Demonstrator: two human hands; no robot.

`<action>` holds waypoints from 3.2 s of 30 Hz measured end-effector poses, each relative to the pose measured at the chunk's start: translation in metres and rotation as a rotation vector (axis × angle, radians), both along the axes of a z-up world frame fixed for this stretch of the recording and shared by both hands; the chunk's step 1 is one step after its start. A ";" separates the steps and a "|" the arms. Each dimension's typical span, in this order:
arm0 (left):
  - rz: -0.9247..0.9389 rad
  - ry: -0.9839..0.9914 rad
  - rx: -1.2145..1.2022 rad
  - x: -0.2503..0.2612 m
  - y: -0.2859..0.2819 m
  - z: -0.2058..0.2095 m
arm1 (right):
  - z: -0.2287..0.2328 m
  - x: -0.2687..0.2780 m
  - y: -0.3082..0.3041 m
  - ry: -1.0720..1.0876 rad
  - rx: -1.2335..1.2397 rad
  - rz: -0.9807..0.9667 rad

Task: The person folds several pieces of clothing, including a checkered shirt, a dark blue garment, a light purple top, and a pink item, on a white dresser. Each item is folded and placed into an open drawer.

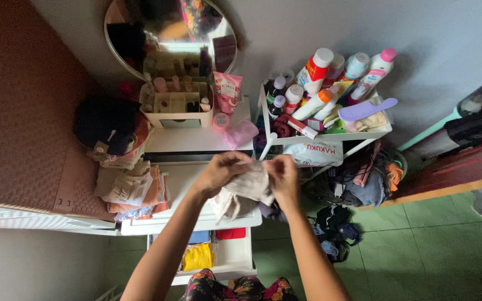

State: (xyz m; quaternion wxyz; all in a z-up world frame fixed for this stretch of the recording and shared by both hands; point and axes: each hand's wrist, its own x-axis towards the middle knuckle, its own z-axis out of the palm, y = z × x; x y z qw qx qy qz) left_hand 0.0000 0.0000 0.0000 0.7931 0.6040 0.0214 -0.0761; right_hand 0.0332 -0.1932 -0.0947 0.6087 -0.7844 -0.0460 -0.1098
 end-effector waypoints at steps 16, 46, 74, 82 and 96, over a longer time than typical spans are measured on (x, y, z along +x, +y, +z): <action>-0.074 -0.466 0.869 0.034 -0.014 -0.076 | 0.032 -0.009 0.020 0.383 0.212 0.234; 0.546 -0.032 0.093 -0.002 0.110 -0.011 | -0.075 0.027 -0.215 0.662 0.614 -0.378; -0.045 -0.577 -0.020 -0.008 0.040 0.055 | 0.035 -0.023 0.054 -0.018 0.053 0.311; -0.261 -0.101 0.589 -0.057 0.011 -0.032 | 0.112 -0.031 0.061 0.015 0.156 0.308; 0.156 -0.128 0.427 -0.011 0.004 -0.095 | 0.141 -0.009 0.042 0.087 0.438 0.123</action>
